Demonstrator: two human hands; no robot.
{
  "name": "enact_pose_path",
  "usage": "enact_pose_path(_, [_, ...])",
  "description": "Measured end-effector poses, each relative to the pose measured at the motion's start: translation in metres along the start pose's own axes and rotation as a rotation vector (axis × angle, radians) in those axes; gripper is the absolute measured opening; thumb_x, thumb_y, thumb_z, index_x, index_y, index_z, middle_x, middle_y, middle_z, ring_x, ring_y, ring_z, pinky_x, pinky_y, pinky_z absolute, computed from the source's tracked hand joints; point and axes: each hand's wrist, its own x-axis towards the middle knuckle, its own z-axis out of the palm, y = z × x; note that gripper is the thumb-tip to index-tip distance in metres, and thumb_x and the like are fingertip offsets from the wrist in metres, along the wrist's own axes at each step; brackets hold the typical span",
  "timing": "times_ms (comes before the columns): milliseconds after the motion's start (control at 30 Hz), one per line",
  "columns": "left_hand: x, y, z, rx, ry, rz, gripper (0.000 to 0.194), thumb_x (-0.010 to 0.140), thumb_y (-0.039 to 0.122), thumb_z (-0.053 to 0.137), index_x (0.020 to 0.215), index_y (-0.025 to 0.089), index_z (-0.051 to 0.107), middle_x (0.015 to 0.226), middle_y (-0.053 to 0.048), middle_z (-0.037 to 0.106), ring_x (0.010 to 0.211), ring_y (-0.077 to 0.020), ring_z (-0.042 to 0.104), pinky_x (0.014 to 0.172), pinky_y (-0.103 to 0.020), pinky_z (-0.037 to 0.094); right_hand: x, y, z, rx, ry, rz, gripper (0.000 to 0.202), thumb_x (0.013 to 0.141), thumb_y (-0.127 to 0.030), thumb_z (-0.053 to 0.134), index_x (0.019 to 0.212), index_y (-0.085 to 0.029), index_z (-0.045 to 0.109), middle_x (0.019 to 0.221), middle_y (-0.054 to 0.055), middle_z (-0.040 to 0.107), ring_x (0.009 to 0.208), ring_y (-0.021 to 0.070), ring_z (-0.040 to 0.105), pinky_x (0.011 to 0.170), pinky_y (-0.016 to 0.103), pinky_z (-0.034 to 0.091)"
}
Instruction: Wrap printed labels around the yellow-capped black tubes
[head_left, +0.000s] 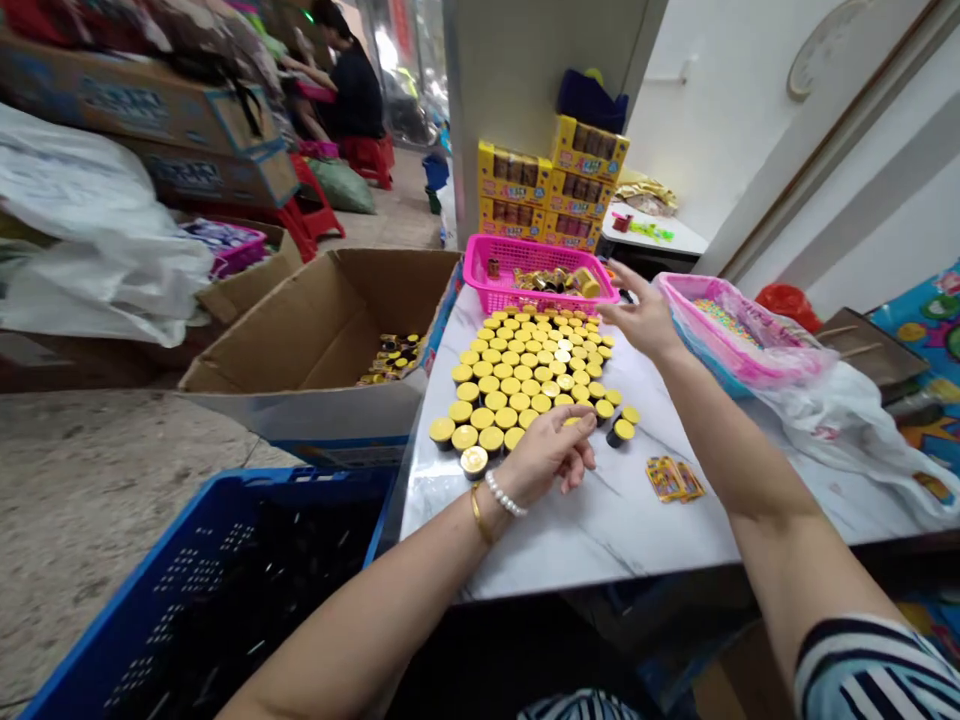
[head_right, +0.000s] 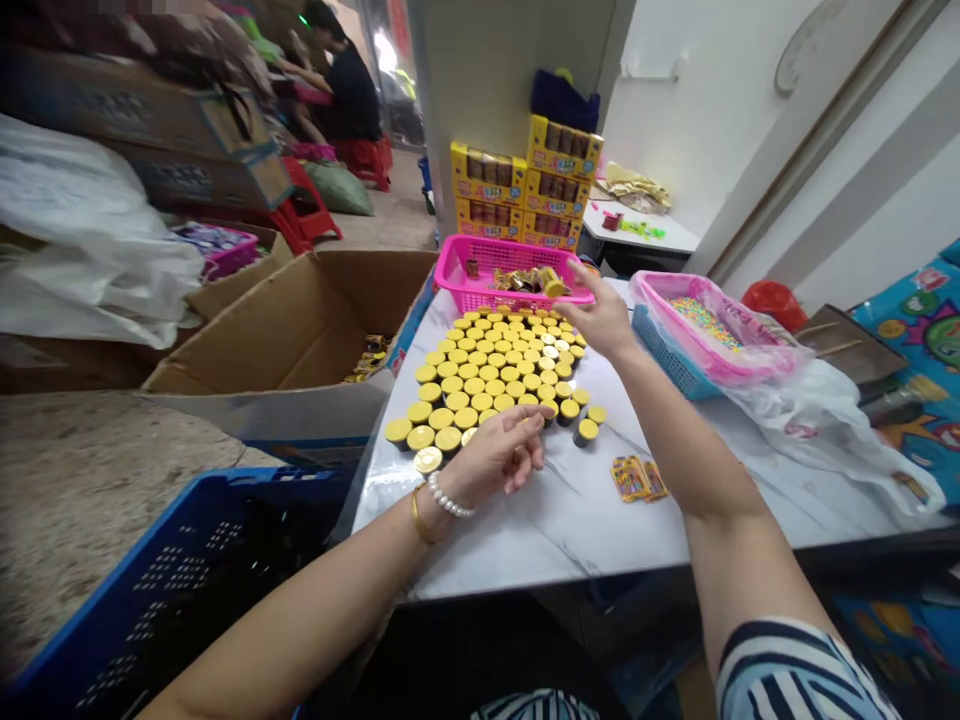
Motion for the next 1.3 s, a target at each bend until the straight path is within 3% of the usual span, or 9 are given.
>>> enact_pose_path(100, [0.001,0.002,-0.001,0.037,0.007,0.015,0.056,0.084,0.053,0.077,0.118,0.013,0.057,0.062,0.002,0.066,0.035,-0.0075,0.051,0.033,-0.016,0.035,-0.03,-0.011,-0.027,-0.172,-0.035,-0.059,0.035,0.084,-0.037,0.079,0.118,-0.027,0.077,0.106,0.003,0.07,0.086,0.0164,0.066,0.082,0.037,0.06])
enact_pose_path(267, [-0.001,-0.004,0.004,0.083,-0.053,-0.005,0.045,0.085,0.053,0.075,0.102,0.014,0.063,0.062,0.002,0.064,0.037,-0.0062,0.051,0.033,-0.016,0.034,-0.193,-0.013,-0.076,-0.569,-0.09,0.02,0.013,0.087,-0.032,0.078,0.099,-0.031,0.083,0.078,0.004,0.064,0.074,0.0208,0.061,0.07,0.038,0.051])
enact_pose_path(333, [-0.001,-0.01,0.007,0.124,-0.091,-0.041,0.043,0.085,0.053,0.075,0.098,0.014,0.063,0.061,0.002,0.064,0.037,-0.0062,0.051,0.034,-0.016,0.035,-0.244,0.002,-0.083,-0.572,-0.091,0.063,0.009,0.085,-0.031,0.079,0.093,-0.03,0.084,0.074,0.004,0.065,0.071,0.0218,0.059,0.063,0.038,0.049])
enact_pose_path(433, [0.001,-0.02,0.012,0.205,-0.127,-0.101,0.039,0.085,0.05,0.076,0.094,0.014,0.062,0.062,0.001,0.064,0.038,-0.0067,0.053,0.034,-0.016,0.034,-0.277,0.022,-0.079,-0.562,-0.075,0.112,0.007,0.088,-0.029,0.074,0.087,-0.028,0.081,0.071,0.003,0.065,0.072,0.0221,0.059,0.065,0.037,0.049])
enact_pose_path(667, [0.003,-0.027,0.016,0.317,-0.092,-0.099,0.046,0.083,0.057,0.073,0.091,0.013,0.064,0.074,-0.004,0.067,0.046,-0.0088,0.057,0.037,-0.019,0.04,-0.259,-0.006,-0.058,-0.539,0.112,-0.002,0.006,0.09,-0.024,0.073,0.091,-0.027,0.078,0.072,0.001,0.061,0.075,0.0213,0.055,0.077,0.041,0.047])
enact_pose_path(833, [0.002,-0.024,0.015,0.351,-0.076,0.096,0.046,0.079,0.053,0.079,0.098,0.012,0.071,0.086,-0.006,0.067,0.065,-0.0108,0.06,0.05,-0.02,0.046,-0.244,-0.035,-0.02,-0.443,0.158,-0.178,0.019,0.086,-0.021,0.077,0.099,-0.034,0.08,0.085,0.004,0.061,0.088,0.0243,0.059,0.084,0.044,0.05])
enact_pose_path(1000, [0.006,-0.017,0.006,0.402,0.051,0.25,0.029,0.08,0.04,0.077,0.081,0.012,0.072,0.072,-0.002,0.065,0.061,-0.0094,0.053,0.057,-0.021,0.043,-0.223,-0.037,0.001,-0.066,0.116,0.126,0.038,0.086,-0.033,0.078,0.122,-0.027,0.069,0.106,0.007,0.066,0.094,0.0223,0.065,0.082,0.039,0.056])
enact_pose_path(1133, [0.006,-0.016,0.003,0.407,0.129,0.313,0.028,0.079,0.037,0.079,0.092,0.013,0.073,0.074,-0.002,0.067,0.064,-0.011,0.057,0.06,-0.022,0.045,-0.207,-0.034,0.0,0.198,-0.138,0.428,0.029,0.092,-0.047,0.07,0.086,-0.019,0.068,0.067,0.0,0.063,0.055,0.0124,0.055,0.051,0.025,0.044])
enact_pose_path(1300, [-0.001,-0.019,0.008,0.402,0.393,0.482,0.029,0.09,0.045,0.071,0.084,0.016,0.068,0.064,0.001,0.061,0.055,-0.0094,0.052,0.053,-0.021,0.04,-0.201,-0.032,0.013,0.154,0.179,0.43,0.041,0.095,-0.051,0.065,0.07,-0.02,0.058,0.051,-0.005,0.053,0.045,0.0096,0.043,0.045,0.024,0.034])
